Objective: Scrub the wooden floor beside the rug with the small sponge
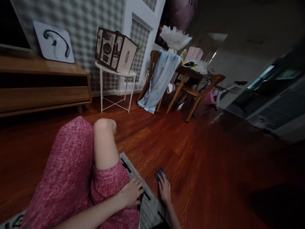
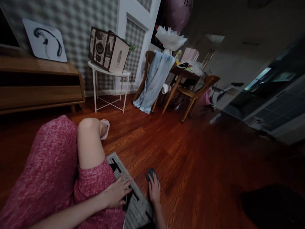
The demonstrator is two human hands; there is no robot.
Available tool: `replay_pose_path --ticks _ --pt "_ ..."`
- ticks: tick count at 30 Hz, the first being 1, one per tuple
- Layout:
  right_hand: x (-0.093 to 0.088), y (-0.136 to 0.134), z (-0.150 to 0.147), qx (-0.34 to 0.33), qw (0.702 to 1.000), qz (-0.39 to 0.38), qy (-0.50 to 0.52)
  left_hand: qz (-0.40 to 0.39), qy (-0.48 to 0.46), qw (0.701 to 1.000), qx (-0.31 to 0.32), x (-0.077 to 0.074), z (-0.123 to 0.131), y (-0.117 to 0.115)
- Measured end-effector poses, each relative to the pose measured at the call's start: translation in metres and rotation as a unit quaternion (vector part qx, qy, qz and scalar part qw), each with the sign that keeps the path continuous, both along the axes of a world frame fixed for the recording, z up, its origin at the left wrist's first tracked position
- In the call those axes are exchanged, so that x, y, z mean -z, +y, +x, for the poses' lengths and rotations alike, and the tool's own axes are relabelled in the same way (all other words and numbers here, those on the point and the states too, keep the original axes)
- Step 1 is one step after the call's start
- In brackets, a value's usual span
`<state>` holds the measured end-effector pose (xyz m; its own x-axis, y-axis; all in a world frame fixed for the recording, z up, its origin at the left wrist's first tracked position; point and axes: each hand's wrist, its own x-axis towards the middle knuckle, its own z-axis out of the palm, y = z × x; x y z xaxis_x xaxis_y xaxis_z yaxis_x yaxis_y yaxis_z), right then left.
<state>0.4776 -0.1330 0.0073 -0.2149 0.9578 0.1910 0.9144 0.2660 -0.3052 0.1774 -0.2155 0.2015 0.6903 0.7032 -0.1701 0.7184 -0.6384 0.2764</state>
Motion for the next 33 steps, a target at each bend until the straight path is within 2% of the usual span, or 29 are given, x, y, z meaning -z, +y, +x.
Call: replay_pose_path --ticks 3,5,8,11,15,16,18,21,24,27,30,33 --pt "0.008 -0.039 0.078 0.14 0.99 -0.003 0.003 0.01 -0.02 1.0 -0.002 0.005 0.0 0.0" --pt "0.014 -0.069 0.123 0.243 0.97 0.0 0.004 0.015 -0.026 1.0 -0.003 0.009 -0.001 0.0" --pt "0.02 -0.111 0.16 0.397 0.917 0.027 0.001 0.017 -0.031 0.999 -0.004 0.011 -0.002 -0.001" --pt "0.021 -0.128 0.154 0.501 0.862 0.076 -0.003 0.014 -0.034 0.999 -0.006 0.007 -0.004 -0.001" --pt "0.021 -0.112 0.11 0.577 0.804 0.141 0.004 0.004 -0.011 1.0 -0.008 -0.003 -0.005 -0.002" --pt "0.021 -0.105 0.097 0.58 0.8 0.152 0.006 0.003 -0.006 1.0 -0.009 -0.005 -0.005 -0.002" --pt "0.021 -0.091 0.07 0.562 0.81 0.164 0.012 0.005 -0.005 1.0 -0.011 -0.009 -0.005 -0.003" --pt "0.021 -0.072 0.024 0.498 0.855 0.143 0.013 0.007 -0.009 1.0 -0.012 -0.014 -0.005 -0.003" --pt "0.018 -0.057 -0.028 0.41 0.908 0.091 -0.003 0.001 0.002 1.0 -0.007 -0.018 -0.005 -0.003" --pt "0.014 -0.045 -0.073 0.32 0.947 0.035 -0.013 -0.001 0.005 1.0 -0.002 -0.02 -0.005 -0.003" --pt "0.011 -0.039 -0.094 0.253 0.967 0.0 -0.015 0.007 0.011 1.0 0.001 -0.02 -0.006 -0.003" --pt "0.008 -0.039 -0.084 0.191 0.981 -0.014 -0.025 0.018 0.01 1.0 -0.002 -0.018 -0.007 -0.004"
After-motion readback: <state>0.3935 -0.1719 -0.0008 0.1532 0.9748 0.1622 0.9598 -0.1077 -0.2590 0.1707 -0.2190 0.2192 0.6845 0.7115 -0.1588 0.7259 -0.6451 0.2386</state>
